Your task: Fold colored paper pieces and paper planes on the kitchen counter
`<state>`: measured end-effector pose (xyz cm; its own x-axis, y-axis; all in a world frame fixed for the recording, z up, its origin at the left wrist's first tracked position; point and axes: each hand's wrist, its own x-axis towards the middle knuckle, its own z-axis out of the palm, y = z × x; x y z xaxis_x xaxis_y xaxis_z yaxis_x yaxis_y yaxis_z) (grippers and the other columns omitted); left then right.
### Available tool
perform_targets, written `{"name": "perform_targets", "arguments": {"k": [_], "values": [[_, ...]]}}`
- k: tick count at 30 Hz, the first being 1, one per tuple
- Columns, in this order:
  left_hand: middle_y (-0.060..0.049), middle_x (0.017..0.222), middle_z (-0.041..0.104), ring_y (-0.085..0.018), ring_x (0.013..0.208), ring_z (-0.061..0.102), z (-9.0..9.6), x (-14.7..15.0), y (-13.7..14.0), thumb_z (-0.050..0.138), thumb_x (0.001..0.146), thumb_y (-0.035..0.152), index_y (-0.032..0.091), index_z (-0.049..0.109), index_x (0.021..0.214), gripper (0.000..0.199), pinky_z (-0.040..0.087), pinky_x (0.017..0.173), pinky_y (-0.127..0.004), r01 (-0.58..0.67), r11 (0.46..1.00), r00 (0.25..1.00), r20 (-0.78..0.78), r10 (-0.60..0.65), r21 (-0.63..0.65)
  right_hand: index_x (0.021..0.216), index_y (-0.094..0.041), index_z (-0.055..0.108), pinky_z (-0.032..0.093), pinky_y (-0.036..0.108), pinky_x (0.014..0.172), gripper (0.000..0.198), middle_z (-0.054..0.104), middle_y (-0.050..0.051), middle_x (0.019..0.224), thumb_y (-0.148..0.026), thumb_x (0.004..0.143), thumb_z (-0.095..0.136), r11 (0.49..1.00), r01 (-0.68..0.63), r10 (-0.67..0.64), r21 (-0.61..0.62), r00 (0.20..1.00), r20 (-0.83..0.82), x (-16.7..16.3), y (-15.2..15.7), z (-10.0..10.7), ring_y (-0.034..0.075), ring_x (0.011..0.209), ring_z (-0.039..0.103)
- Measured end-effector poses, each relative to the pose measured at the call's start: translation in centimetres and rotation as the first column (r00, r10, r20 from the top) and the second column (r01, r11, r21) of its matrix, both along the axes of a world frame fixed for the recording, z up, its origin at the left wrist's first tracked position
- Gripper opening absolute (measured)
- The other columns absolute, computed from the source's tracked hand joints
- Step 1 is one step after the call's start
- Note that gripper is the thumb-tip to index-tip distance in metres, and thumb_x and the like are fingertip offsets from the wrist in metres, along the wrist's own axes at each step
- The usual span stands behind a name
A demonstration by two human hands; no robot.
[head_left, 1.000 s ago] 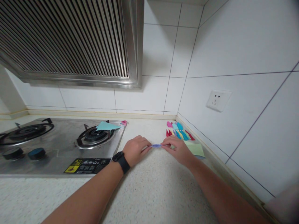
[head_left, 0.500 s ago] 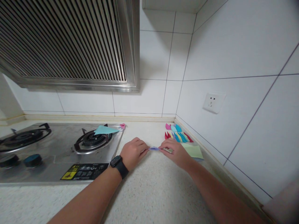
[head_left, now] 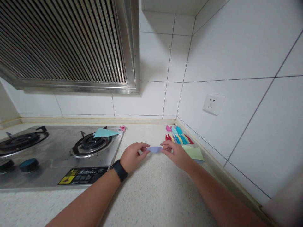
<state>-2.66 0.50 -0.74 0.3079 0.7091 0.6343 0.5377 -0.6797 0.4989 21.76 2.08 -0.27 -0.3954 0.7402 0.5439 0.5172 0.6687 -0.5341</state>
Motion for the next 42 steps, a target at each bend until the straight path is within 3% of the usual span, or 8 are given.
{"name": "perform_targets", "arguments": {"k": [7, 11, 17, 22, 27, 31, 42], "values": [[-0.005, 0.079, 0.065, -0.013, 0.066, 0.056, -0.5, 0.1, 0.7, 0.06, 0.083, 0.036, 0.016, 0.07, 0.092, 0.025, 0.048, 0.05, -0.021, 0.148, 0.939, 0.946, 0.321, -0.044, -0.309, 0.085, -0.02, 0.057, 0.039, 0.023, 0.058, 0.015, 0.06, -0.002, 0.07, -0.031, 0.081, 0.065, 0.997, -0.013, 0.023, -0.077, 0.992, 0.128, 0.2, -0.5, 0.0, 0.012, 0.063, 0.054], [-0.003, 0.072, 0.061, -0.012, 0.059, 0.053, -0.8, 0.1, 1.3, 0.062, 0.08, 0.039, 0.014, 0.068, 0.093, 0.029, 0.049, 0.049, -0.022, 0.221, 0.9, 0.893, 0.449, -0.031, -0.377, 0.081, -0.02, 0.057, 0.04, 0.024, 0.062, 0.018, 0.06, -0.002, 0.071, -0.03, 0.074, 0.071, 1.0, 0.014, -0.013, -0.005, 0.982, 0.187, 0.5, -0.7, 0.2, 0.013, 0.065, 0.054], [-0.002, 0.072, 0.06, -0.011, 0.059, 0.055, -1.5, 0.3, 1.9, 0.067, 0.075, 0.041, 0.014, 0.066, 0.09, 0.032, 0.047, 0.047, -0.021, 0.297, 0.828, 0.835, 0.55, 0.016, -0.475, 0.081, -0.021, 0.058, 0.041, 0.025, 0.064, 0.006, 0.062, -0.001, 0.07, -0.02, 0.078, 0.064, 0.998, 0.02, -0.035, 0.065, 0.972, 0.233, 0.5, -0.5, 0.4, 0.013, 0.064, 0.056], [-0.005, 0.077, 0.063, -0.013, 0.063, 0.057, -1.7, 0.4, 1.8, 0.064, 0.077, 0.043, 0.012, 0.066, 0.097, 0.037, 0.048, 0.049, -0.022, 0.264, 0.826, 0.872, 0.489, 0.016, -0.497, 0.083, -0.021, 0.059, 0.041, 0.025, 0.064, 0.008, 0.062, -0.001, 0.07, -0.015, 0.078, 0.06, 0.997, 0.015, -0.031, 0.074, 0.975, 0.222, 0.4, -0.6, 0.6, 0.014, 0.065, 0.057], [-0.006, 0.08, 0.066, -0.015, 0.067, 0.057, -1.4, 0.3, 1.3, 0.063, 0.078, 0.043, 0.014, 0.069, 0.106, 0.04, 0.049, 0.053, -0.024, 0.166, 0.874, 0.945, 0.326, -0.01, -0.456, 0.086, -0.022, 0.059, 0.039, 0.023, 0.059, 0.009, 0.06, -0.002, 0.066, -0.016, 0.08, 0.056, 0.998, 0.037, -0.045, 0.042, 0.977, 0.208, 0.4, -0.6, 0.4, 0.013, 0.06, 0.055], [-0.005, 0.077, 0.067, -0.014, 0.062, 0.056, -1.3, 0.1, 1.0, 0.057, 0.082, 0.04, 0.017, 0.072, 0.1, 0.033, 0.047, 0.052, -0.023, 0.096, 0.903, 0.982, 0.186, -0.018, -0.419, 0.087, -0.022, 0.059, 0.038, 0.024, 0.059, 0.008, 0.06, -0.002, 0.068, -0.016, 0.081, 0.055, 0.998, 0.051, -0.056, 0.028, 0.977, 0.207, 0.3, -0.6, 0.1, 0.013, 0.061, 0.055], [-0.003, 0.072, 0.061, -0.013, 0.059, 0.053, -1.7, 0.0, 1.3, 0.048, 0.087, 0.044, 0.016, 0.067, 0.089, 0.034, 0.043, 0.047, -0.02, 0.108, 0.889, 0.982, 0.189, -0.025, -0.445, 0.089, -0.021, 0.06, 0.035, 0.023, 0.059, 0.01, 0.06, -0.002, 0.077, -0.016, 0.082, 0.055, 0.999, 0.021, -0.015, -0.026, 0.976, 0.218, 0.5, -0.8, 0.8, 0.011, 0.062, 0.051]]}}
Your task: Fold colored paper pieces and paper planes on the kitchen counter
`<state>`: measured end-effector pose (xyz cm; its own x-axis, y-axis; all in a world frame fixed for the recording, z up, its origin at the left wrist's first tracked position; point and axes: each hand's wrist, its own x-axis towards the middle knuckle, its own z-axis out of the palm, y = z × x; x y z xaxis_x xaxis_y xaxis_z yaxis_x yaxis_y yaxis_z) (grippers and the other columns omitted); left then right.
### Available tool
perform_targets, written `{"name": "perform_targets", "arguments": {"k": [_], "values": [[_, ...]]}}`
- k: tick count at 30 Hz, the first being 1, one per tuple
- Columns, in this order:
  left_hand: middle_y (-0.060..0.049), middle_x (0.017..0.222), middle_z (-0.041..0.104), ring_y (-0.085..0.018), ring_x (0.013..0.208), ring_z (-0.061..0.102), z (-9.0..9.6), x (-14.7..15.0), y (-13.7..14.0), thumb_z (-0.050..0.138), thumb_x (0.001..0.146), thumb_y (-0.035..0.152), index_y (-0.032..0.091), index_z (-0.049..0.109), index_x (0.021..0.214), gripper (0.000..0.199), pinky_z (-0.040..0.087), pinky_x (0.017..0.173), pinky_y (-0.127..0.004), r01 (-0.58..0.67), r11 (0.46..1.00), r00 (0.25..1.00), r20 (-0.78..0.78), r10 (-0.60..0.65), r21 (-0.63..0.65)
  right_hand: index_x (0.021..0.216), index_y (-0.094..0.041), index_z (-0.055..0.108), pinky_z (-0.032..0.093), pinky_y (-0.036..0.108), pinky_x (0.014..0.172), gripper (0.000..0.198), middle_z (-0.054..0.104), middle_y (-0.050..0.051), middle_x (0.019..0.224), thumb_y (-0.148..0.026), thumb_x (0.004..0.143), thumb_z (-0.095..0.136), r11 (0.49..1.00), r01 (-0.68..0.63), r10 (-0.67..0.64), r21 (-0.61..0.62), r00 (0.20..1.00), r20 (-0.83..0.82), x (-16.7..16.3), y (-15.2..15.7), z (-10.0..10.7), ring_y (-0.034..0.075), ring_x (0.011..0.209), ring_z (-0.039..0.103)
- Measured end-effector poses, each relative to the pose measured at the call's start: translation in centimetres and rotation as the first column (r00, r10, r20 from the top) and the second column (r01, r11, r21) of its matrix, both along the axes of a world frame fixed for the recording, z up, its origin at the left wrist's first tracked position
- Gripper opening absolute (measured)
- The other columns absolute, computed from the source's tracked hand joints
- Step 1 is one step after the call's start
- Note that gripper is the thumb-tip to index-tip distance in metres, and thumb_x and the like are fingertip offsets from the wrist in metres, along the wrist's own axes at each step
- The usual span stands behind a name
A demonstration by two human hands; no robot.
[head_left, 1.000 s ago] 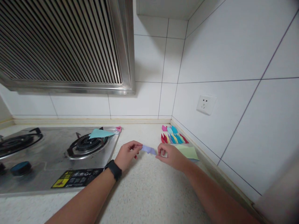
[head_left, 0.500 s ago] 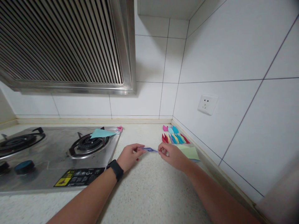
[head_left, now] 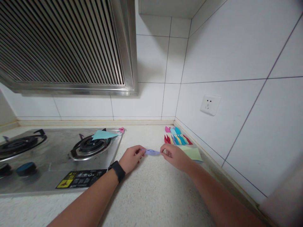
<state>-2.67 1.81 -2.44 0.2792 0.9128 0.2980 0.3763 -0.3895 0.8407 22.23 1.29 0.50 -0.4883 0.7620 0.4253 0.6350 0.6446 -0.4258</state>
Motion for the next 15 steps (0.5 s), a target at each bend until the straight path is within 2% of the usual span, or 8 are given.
{"name": "perform_targets", "arguments": {"k": [5, 9, 12, 15], "values": [[-0.001, 0.069, 0.056, -0.012, 0.056, 0.05, -0.2, 0.03, 0.1, 0.045, 0.088, 0.046, 0.017, 0.064, 0.09, 0.035, 0.041, 0.046, -0.02, 0.008, 1.0, 1.0, 0.012, -0.008, -0.023, 0.09, -0.021, 0.064, 0.04, 0.023, 0.066, 0.013, 0.063, 0.0, 0.084, -0.015, 0.082, 0.056, 0.994, -0.101, 0.102, -0.029, 0.995, 0.014, -0.38, -0.2, -0.21, 0.012, 0.07, 0.056], [-0.001, 0.077, 0.057, -0.013, 0.066, 0.053, 0.0, 0.03, 0.14, 0.048, 0.087, 0.04, 0.019, 0.059, 0.106, 0.03, 0.042, 0.05, -0.02, -0.074, 0.994, 0.997, -0.002, 0.074, 0.082, 0.095, -0.023, 0.067, 0.043, 0.026, 0.075, 0.017, 0.066, 0.001, 0.09, -0.018, 0.084, 0.054, 0.992, -0.127, 0.127, 0.005, 0.989, 0.07, -0.5, -0.17, -0.32, 0.014, 0.079, 0.059], [-0.001, 0.084, 0.059, -0.012, 0.066, 0.053, -0.13, -0.03, 0.34, 0.049, 0.087, 0.035, 0.02, 0.052, 0.116, 0.033, 0.043, 0.057, -0.022, -0.133, 0.981, 0.99, -0.037, 0.14, 0.138, 0.108, -0.023, 0.064, 0.04, 0.03, 0.087, 0.026, 0.066, 0.004, 0.104, -0.02, 0.085, 0.053, 0.995, -0.045, 0.032, 0.094, 0.991, 0.13, -0.57, -0.03, -0.37, 0.017, 0.096, 0.058], [-0.001, 0.085, 0.06, -0.011, 0.065, 0.053, -0.51, -0.04, 0.56, 0.049, 0.087, 0.03, 0.019, 0.052, 0.115, 0.031, 0.042, 0.063, -0.024, -0.118, 0.981, 0.985, -0.108, 0.135, 0.151, 0.125, -0.021, 0.054, 0.033, 0.037, 0.096, 0.041, 0.058, 0.008, 0.123, -0.024, 0.084, 0.055, 0.966, 0.158, -0.198, 0.205, 0.962, 0.19, -0.76, 0.2, -0.63, 0.023, 0.113, 0.05]]}}
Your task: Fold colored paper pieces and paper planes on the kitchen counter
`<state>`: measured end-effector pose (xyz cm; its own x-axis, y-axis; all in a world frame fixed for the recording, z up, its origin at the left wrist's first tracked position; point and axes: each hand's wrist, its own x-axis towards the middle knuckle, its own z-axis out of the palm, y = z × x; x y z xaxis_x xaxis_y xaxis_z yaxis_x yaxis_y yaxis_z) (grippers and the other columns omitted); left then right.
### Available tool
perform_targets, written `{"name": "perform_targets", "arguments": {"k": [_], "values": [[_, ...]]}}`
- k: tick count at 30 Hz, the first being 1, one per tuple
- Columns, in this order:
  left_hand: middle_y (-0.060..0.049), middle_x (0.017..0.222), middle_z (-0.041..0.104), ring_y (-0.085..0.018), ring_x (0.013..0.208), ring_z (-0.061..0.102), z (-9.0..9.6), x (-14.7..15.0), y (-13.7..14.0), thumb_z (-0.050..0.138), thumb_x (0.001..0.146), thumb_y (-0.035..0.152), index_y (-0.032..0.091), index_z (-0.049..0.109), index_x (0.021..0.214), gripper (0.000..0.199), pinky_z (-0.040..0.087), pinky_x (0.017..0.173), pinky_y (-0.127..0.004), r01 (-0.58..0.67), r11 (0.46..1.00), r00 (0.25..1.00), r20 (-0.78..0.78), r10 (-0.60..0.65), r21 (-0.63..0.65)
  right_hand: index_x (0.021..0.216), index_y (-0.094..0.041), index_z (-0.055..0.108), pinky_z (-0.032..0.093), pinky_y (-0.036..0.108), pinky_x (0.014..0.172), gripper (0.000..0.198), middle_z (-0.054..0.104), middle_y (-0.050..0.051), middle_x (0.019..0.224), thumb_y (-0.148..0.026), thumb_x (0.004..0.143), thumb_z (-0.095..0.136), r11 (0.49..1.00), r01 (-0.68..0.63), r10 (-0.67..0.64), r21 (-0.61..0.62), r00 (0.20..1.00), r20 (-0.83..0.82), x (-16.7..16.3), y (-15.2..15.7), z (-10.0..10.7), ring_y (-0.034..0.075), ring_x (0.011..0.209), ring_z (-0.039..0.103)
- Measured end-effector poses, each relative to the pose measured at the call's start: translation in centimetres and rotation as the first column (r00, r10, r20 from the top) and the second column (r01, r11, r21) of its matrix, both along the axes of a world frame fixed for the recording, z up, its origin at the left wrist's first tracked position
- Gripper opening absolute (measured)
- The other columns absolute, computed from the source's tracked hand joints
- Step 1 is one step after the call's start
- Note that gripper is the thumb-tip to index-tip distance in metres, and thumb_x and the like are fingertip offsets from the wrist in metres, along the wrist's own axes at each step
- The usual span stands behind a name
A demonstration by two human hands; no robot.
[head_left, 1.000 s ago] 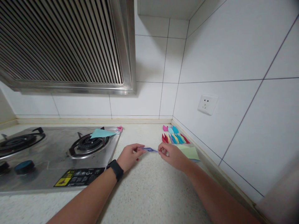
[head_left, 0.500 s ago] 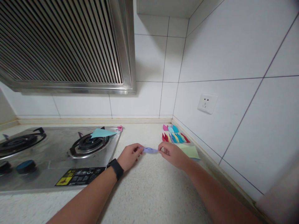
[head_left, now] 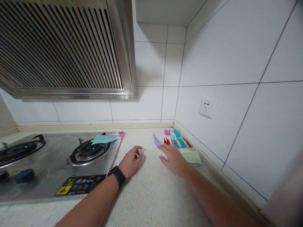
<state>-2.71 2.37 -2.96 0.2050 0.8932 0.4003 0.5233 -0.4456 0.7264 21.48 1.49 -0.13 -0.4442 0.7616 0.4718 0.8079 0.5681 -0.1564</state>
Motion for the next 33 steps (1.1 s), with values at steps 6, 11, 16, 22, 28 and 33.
{"name": "perform_targets", "arguments": {"k": [6, 11, 16, 22, 28, 33], "values": [[-0.002, 0.088, 0.061, -0.012, 0.069, 0.053, -0.5, 0.1, -0.2, 0.05, 0.084, 0.025, 0.02, 0.058, 0.107, 0.025, 0.041, 0.067, -0.026, 0.061, 0.998, 0.989, -0.137, -0.061, 0.003, 0.134, -0.019, 0.043, 0.027, 0.045, 0.094, 0.056, 0.048, 0.013, 0.135, -0.034, 0.081, 0.055, 0.958, 0.283, -0.287, 0.053, 0.95, 0.125, -0.7, 0.3, -0.7, 0.03, 0.118, 0.042], [-0.002, 0.087, 0.06, -0.013, 0.07, 0.052, -0.2, 0.1, -0.5, 0.057, 0.078, 0.025, 0.019, 0.061, 0.102, 0.025, 0.041, 0.067, -0.025, 0.127, 0.992, 0.968, -0.22, -0.121, 0.015, 0.132, -0.019, 0.044, 0.025, 0.046, 0.093, 0.053, 0.049, 0.015, 0.132, -0.036, 0.083, 0.051, 0.925, 0.37, -0.379, 0.086, 0.911, 0.164, -1.7, 0.3, -0.6, 0.031, 0.117, 0.04], [-0.003, 0.086, 0.059, -0.015, 0.074, 0.052, 0.2, 0.2, -0.7, 0.058, 0.078, 0.026, 0.019, 0.062, 0.098, 0.021, 0.041, 0.069, -0.025, 0.15, 0.988, 0.955, -0.263, -0.136, 0.034, 0.127, -0.018, 0.049, 0.024, 0.047, 0.091, 0.048, 0.054, 0.015, 0.123, -0.038, 0.083, 0.051, 0.918, 0.385, -0.397, 0.098, 0.898, 0.19, -2.0, 0.3, -0.7, 0.032, 0.114, 0.041], [-0.004, 0.083, 0.059, -0.015, 0.076, 0.052, 0.9, 0.4, -1.1, 0.056, 0.08, 0.027, 0.018, 0.064, 0.09, 0.016, 0.04, 0.069, -0.025, 0.16, 0.987, 0.94, -0.311, -0.142, 0.033, 0.121, -0.017, 0.054, 0.024, 0.048, 0.091, 0.044, 0.057, 0.015, 0.117, -0.039, 0.083, 0.051, 0.92, 0.382, -0.392, 0.086, 0.894, 0.217, -1.9, 0.3, -1.1, 0.032, 0.113, 0.041], [-0.004, 0.082, 0.06, -0.016, 0.076, 0.053, 1.0, 0.4, -1.2, 0.053, 0.082, 0.026, 0.018, 0.065, 0.086, 0.015, 0.04, 0.07, -0.026, 0.179, 0.983, 0.936, -0.315, -0.158, 0.039, 0.122, -0.017, 0.055, 0.024, 0.049, 0.091, 0.044, 0.058, 0.016, 0.116, -0.041, 0.085, 0.049, 0.92, 0.383, -0.391, 0.079, 0.891, 0.231, -1.9, 0.3, -0.8, 0.033, 0.113, 0.041], [-0.004, 0.081, 0.061, -0.017, 0.077, 0.054, 0.9, 0.5, -1.1, 0.053, 0.081, 0.024, 0.018, 0.066, 0.084, 0.014, 0.041, 0.071, -0.027, 0.189, 0.981, 0.935, -0.315, -0.165, 0.048, 0.117, -0.017, 0.058, 0.025, 0.05, 0.092, 0.042, 0.059, 0.017, 0.115, -0.043, 0.086, 0.048, 0.921, 0.385, -0.386, 0.055, 0.888, 0.248, -1.9, 0.4, -0.8, 0.034, 0.114, 0.041]]}}
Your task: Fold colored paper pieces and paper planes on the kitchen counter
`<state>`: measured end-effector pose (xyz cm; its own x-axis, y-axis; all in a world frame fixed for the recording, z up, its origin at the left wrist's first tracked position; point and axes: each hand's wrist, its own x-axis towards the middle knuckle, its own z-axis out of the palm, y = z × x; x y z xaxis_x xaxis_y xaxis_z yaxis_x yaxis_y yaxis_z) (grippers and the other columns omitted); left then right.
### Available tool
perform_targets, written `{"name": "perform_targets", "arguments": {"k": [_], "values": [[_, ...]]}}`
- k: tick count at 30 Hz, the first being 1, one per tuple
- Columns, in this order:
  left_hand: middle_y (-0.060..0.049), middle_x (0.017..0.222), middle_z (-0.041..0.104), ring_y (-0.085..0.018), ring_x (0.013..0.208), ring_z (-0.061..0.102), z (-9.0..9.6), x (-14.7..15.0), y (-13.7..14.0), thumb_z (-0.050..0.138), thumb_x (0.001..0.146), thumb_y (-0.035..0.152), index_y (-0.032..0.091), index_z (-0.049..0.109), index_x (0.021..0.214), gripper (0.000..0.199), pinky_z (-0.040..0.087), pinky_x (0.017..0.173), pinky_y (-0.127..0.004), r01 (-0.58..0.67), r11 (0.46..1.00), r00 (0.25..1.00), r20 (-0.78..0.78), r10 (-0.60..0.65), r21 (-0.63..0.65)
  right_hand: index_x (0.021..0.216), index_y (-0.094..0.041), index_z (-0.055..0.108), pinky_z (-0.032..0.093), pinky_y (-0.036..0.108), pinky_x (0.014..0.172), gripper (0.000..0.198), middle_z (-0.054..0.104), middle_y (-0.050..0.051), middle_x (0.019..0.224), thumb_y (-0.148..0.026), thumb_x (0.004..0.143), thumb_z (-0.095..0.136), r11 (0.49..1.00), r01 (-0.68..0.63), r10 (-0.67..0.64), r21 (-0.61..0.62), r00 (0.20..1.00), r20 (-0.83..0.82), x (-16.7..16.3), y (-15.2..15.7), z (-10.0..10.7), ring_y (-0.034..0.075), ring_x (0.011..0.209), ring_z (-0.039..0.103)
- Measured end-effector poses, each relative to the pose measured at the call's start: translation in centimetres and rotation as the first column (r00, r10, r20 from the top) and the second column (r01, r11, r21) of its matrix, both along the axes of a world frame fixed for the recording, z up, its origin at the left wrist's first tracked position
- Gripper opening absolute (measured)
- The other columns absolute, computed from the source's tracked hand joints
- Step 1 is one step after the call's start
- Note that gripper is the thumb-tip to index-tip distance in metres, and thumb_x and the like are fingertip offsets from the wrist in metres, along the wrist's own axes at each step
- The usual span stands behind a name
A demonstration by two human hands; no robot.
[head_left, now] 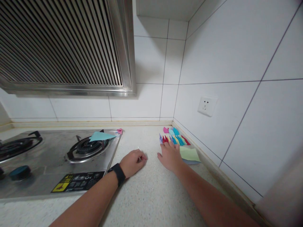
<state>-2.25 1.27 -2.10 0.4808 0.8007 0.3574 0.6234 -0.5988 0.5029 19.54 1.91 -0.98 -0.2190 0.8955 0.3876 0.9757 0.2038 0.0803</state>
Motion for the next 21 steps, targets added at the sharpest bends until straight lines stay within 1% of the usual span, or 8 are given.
{"name": "perform_targets", "arguments": {"k": [10, 16, 21], "values": [[-0.004, 0.081, 0.063, -0.017, 0.08, 0.054, -0.08, -0.06, 0.05, 0.053, 0.08, 0.022, 0.019, 0.066, 0.084, 0.014, 0.04, 0.074, -0.028, 0.017, 1.0, 0.999, -0.042, -0.016, 0.022, 0.111, -0.016, 0.06, 0.023, 0.05, 0.093, 0.039, 0.059, 0.018, 0.111, -0.043, 0.086, 0.049, 1.0, 0.008, -0.008, -0.018, 1.0, -0.016, 0.17, 0.47, -0.3, 0.034, 0.115, 0.041], [-0.004, 0.083, 0.064, -0.018, 0.082, 0.055, 0.01, -0.04, 0.08, 0.053, 0.08, 0.023, 0.02, 0.068, 0.085, 0.016, 0.041, 0.076, -0.028, 0.028, 0.999, 0.998, -0.054, -0.027, 0.02, 0.111, -0.014, 0.06, 0.026, 0.049, 0.091, 0.04, 0.06, 0.018, 0.109, -0.043, 0.085, 0.05, 1.0, 0.017, -0.017, 0.02, 1.0, -0.002, 0.28, 0.79, -0.57, 0.034, 0.112, 0.043], [-0.004, 0.082, 0.064, -0.018, 0.082, 0.055, -0.03, -0.09, 0.11, 0.053, 0.081, 0.025, 0.021, 0.069, 0.085, 0.016, 0.041, 0.077, -0.028, 0.035, 0.999, 0.997, -0.063, -0.033, 0.023, 0.11, -0.015, 0.06, 0.027, 0.05, 0.09, 0.04, 0.06, 0.018, 0.109, -0.044, 0.084, 0.05, 0.999, 0.028, -0.029, 0.025, 1.0, 0.009, 0.27, 0.92, -0.62, 0.034, 0.111, 0.044]]}}
